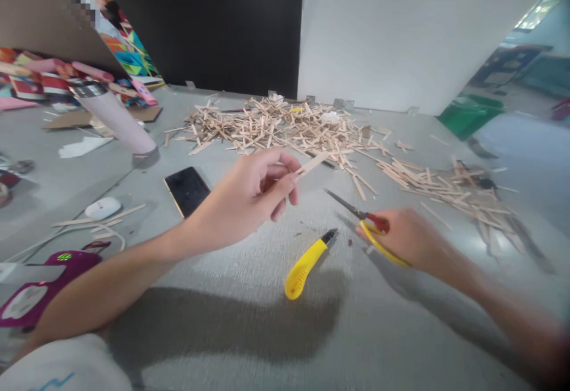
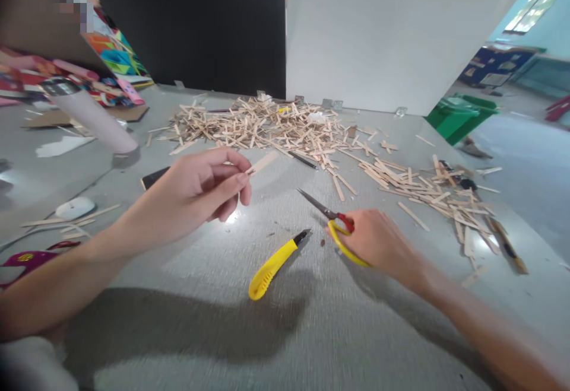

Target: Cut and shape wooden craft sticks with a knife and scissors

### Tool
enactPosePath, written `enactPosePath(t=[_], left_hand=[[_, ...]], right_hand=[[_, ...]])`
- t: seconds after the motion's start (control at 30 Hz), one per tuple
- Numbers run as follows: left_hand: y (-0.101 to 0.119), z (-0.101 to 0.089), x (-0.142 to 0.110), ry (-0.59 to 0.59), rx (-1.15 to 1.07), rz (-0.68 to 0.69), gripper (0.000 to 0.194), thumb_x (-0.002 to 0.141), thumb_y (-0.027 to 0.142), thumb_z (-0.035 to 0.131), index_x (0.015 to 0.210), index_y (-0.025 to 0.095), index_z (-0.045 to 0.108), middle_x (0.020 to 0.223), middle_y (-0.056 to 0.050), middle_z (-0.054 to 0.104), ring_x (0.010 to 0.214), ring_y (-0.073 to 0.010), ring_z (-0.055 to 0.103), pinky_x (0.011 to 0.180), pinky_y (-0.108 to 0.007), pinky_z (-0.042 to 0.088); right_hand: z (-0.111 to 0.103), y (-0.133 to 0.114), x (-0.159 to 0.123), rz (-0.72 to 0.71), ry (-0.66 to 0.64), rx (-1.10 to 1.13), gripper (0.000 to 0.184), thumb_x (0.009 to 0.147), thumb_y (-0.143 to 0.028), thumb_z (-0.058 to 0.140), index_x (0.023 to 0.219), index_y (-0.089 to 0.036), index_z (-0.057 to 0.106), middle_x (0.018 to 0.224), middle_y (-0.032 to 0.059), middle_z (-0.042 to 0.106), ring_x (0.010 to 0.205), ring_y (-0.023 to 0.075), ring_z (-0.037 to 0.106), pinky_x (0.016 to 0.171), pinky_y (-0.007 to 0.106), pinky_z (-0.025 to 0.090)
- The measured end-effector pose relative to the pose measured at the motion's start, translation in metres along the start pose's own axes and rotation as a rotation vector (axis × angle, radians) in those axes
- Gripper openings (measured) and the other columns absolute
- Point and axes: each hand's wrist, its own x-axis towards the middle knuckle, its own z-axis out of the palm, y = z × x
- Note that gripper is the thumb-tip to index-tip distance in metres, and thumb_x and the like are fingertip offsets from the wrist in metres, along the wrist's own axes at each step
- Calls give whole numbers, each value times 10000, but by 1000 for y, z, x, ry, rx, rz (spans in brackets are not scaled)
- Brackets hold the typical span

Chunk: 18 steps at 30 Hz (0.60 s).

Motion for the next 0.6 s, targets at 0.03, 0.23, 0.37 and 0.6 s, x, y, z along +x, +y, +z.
enactPosePath(t=[0.03,0.23,0.37,0.6], left_hand=[[-2,0,2,10,-28,2,85,1110,166,522,1035,204,525,768,13,724,539,-88,634,490,-180,497],[-13,7,11,-67,-136,-33,154,1145,265,499,998,222,480,837,-37,798,513,-102,666,449,-184,472],[-21,19,15,-27,-139,-90,129,1141,293,531,1042,211,541,753,4,733,406,-59,527,395,-167,336],[-52,39,18,84,-497,-368,176,1107,169,427,977,187,546,624,91,421,416,-44,351,446,-164,240]], right_hand=[[-1,9,10,56,-38,-101,494,985,-608,663,667,-242,567,616,25,585,569,191,496,577,332,287],[-6,36,26,12,-64,-133,310,1058,-363,673,798,-194,667,761,88,691,683,221,629,652,335,353],[16,-3,0,-114,19,-75,376,1167,-220,375,1345,-111,688,1101,205,762,922,277,729,773,360,430],[47,-78,-32,-526,-172,286,402,1111,-514,604,1312,-192,734,1051,117,829,940,297,768,849,386,487]])
